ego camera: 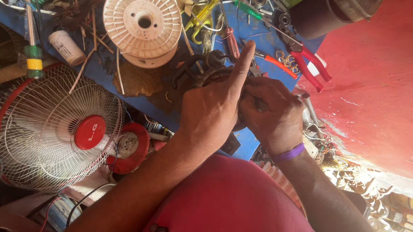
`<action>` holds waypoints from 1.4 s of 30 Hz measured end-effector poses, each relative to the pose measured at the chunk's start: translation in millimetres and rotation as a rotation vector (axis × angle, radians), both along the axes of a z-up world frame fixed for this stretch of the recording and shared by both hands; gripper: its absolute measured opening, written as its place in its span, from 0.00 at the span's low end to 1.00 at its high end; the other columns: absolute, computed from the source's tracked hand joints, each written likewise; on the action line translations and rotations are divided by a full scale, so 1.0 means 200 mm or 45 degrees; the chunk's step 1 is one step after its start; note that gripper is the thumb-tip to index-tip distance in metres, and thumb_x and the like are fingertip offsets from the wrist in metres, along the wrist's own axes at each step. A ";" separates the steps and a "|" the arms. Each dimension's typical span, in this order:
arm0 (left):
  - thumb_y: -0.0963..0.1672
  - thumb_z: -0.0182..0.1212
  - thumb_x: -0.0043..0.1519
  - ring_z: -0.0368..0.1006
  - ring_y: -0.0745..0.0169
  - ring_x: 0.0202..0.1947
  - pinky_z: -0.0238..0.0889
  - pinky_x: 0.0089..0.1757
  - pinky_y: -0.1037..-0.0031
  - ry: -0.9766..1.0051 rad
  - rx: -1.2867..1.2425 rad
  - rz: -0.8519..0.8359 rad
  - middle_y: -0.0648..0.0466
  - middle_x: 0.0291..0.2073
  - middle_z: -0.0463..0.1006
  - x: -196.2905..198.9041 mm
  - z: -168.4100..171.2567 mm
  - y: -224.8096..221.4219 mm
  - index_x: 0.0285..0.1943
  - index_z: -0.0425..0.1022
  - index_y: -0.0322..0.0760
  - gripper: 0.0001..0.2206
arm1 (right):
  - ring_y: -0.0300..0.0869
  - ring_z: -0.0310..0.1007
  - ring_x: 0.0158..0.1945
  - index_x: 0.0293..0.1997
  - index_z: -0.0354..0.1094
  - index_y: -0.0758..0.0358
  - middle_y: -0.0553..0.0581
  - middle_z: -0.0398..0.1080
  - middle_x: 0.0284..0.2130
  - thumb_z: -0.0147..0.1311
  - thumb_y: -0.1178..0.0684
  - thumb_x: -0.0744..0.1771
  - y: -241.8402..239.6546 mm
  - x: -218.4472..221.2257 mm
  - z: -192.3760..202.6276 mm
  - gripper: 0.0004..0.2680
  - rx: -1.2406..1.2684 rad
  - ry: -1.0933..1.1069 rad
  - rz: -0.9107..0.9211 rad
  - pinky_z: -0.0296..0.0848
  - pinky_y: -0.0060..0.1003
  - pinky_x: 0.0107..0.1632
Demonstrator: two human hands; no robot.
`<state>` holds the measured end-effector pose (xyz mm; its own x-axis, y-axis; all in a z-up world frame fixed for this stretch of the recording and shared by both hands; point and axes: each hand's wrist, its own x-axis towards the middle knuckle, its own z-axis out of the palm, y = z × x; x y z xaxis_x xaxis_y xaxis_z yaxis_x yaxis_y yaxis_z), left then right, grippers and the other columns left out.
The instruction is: The person uses pliers and a screwdriver to remove old copper windings from a motor stator. They repeatedly pull, twist, and cut the wires to clear the slots.
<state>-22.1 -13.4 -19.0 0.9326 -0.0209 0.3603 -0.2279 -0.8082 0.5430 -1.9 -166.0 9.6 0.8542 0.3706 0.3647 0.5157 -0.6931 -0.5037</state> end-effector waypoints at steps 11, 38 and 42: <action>0.43 0.63 0.62 0.74 0.55 0.17 0.66 0.22 0.64 0.028 0.064 0.007 0.52 0.19 0.77 0.00 0.00 0.00 0.82 0.43 0.43 0.39 | 0.47 0.81 0.50 0.55 0.72 0.64 0.62 0.74 0.53 0.57 0.61 0.68 -0.10 0.02 0.06 0.10 0.145 0.017 0.217 0.82 0.37 0.52; 0.45 0.65 0.62 0.74 0.56 0.18 0.66 0.23 0.65 -0.082 0.048 -0.014 0.53 0.19 0.75 0.00 -0.05 -0.01 0.82 0.41 0.41 0.42 | 0.52 0.78 0.48 0.49 0.71 0.68 0.62 0.71 0.52 0.52 0.66 0.69 -0.06 0.01 -0.02 0.06 -0.045 -0.155 0.297 0.78 0.41 0.48; 0.45 0.65 0.62 0.73 0.57 0.17 0.66 0.23 0.65 -0.091 0.043 -0.003 0.54 0.17 0.74 0.00 -0.05 0.00 0.82 0.40 0.40 0.42 | 0.46 0.79 0.46 0.49 0.71 0.68 0.62 0.73 0.51 0.52 0.66 0.68 -0.05 0.01 0.03 0.07 0.087 0.011 0.280 0.79 0.38 0.46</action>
<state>-22.5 -14.3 -28.6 0.9046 -0.0360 0.4248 -0.2666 -0.8252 0.4979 0.0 -176.8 15.6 0.7590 0.5229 0.3881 0.6459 -0.5288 -0.5507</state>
